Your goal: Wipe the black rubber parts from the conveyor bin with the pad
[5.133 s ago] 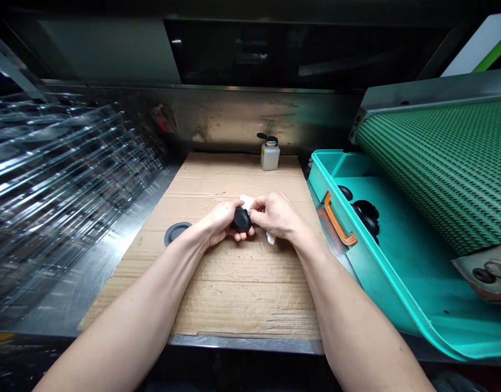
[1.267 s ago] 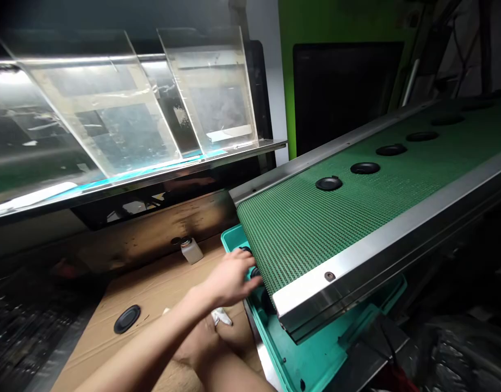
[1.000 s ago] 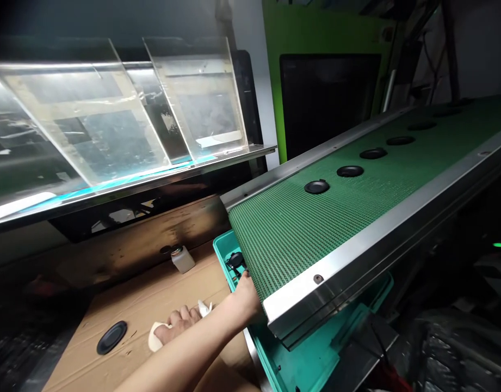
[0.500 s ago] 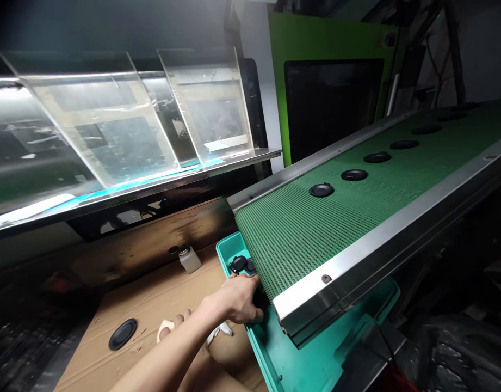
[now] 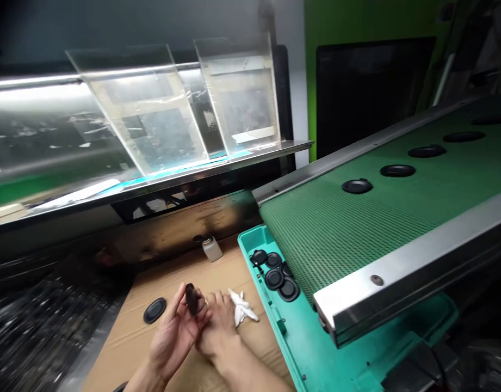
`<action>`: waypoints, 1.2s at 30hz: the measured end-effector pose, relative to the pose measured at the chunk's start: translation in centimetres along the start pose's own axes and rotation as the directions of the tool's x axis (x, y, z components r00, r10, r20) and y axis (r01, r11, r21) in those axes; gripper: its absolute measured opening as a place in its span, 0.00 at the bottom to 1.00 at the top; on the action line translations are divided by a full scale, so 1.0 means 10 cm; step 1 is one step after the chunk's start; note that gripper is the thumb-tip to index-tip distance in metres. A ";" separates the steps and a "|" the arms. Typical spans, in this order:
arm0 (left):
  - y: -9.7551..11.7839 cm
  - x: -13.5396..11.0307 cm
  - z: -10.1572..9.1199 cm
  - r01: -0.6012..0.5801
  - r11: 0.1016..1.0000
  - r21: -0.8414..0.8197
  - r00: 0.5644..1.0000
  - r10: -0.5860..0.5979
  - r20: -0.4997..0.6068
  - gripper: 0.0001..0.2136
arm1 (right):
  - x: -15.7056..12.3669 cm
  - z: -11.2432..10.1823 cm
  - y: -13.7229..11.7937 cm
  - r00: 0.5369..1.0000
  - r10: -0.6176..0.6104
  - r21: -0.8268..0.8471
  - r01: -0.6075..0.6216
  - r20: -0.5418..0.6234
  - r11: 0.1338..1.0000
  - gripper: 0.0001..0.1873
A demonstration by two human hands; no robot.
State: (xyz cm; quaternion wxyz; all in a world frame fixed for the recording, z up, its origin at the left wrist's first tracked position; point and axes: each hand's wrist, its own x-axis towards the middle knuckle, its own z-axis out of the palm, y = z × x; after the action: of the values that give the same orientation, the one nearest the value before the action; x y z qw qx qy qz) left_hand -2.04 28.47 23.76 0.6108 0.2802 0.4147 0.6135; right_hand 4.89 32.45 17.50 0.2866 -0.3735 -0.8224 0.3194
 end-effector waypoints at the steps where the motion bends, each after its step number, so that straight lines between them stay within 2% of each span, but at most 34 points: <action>1: -0.01 -0.07 -0.15 -0.016 0.999 -0.029 0.997 0.014 -0.070 0.13 | -0.04 0.01 0.02 0.999 0.013 -0.093 -0.017 -0.042 0.996 0.16; 5: -0.08 -0.17 -0.56 -0.093 0.994 -0.063 0.977 0.078 -0.199 0.16 | -0.12 0.08 0.11 0.977 -0.048 -0.244 -0.004 -0.206 0.970 0.14; 8: -0.10 -0.09 -0.76 -0.100 0.989 -0.106 0.959 0.067 -0.276 0.15 | -0.07 0.09 0.17 0.937 -0.073 -0.216 -0.003 -0.341 0.976 0.16; 12: -0.16 0.03 -0.94 -0.098 0.978 -0.185 0.969 0.052 -0.241 0.09 | 0.00 0.10 0.16 0.873 -0.120 -0.131 0.065 -0.473 0.989 0.19; 15: -0.24 0.08 -0.97 -0.095 0.953 -0.287 0.988 0.054 -0.148 0.11 | -0.04 0.18 0.08 0.894 -0.149 -0.111 0.112 -0.423 0.987 0.19; 19: -0.34 0.11 -0.95 -0.004 0.894 -0.448 1.000 0.012 0.016 0.18 | -0.13 0.33 -0.03 0.934 -0.142 -0.176 0.088 -0.327 0.980 0.19; 23: -0.35 0.11 -0.95 0.037 0.848 -0.529 0.999 -0.028 0.025 0.15 | -0.18 0.40 -0.10 0.938 -0.127 -0.271 0.037 -0.323 0.962 0.20; 27: -0.28 0.07 -0.98 0.059 0.846 -0.530 0.998 -0.034 0.057 0.11 | -0.25 0.42 -0.20 0.939 -0.154 -0.286 0.063 -0.307 0.956 0.20; 31: -0.24 0.06 -0.98 0.101 0.818 -0.566 0.995 -0.074 0.071 0.14 | -0.23 0.41 -0.27 0.948 -0.191 -0.348 0.095 -0.253 0.933 0.19; 34: -0.27 0.10 -0.95 0.081 0.824 -0.560 0.996 -0.050 0.070 0.17 | -0.17 0.38 -0.26 0.950 -0.133 -0.437 -0.003 -0.281 0.899 0.19; 36: -0.29 0.12 -0.94 0.074 0.833 -0.549 0.997 -0.057 0.049 0.17 | -0.18 0.39 -0.26 0.954 -0.119 -0.465 -0.023 -0.274 0.885 0.19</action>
State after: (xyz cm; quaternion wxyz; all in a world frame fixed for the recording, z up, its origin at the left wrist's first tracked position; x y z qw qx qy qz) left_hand -8.67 27.80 16.35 0.6925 0.0880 0.2209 0.6811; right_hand 1.97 28.45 16.55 0.3167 -0.4536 -0.8317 0.0474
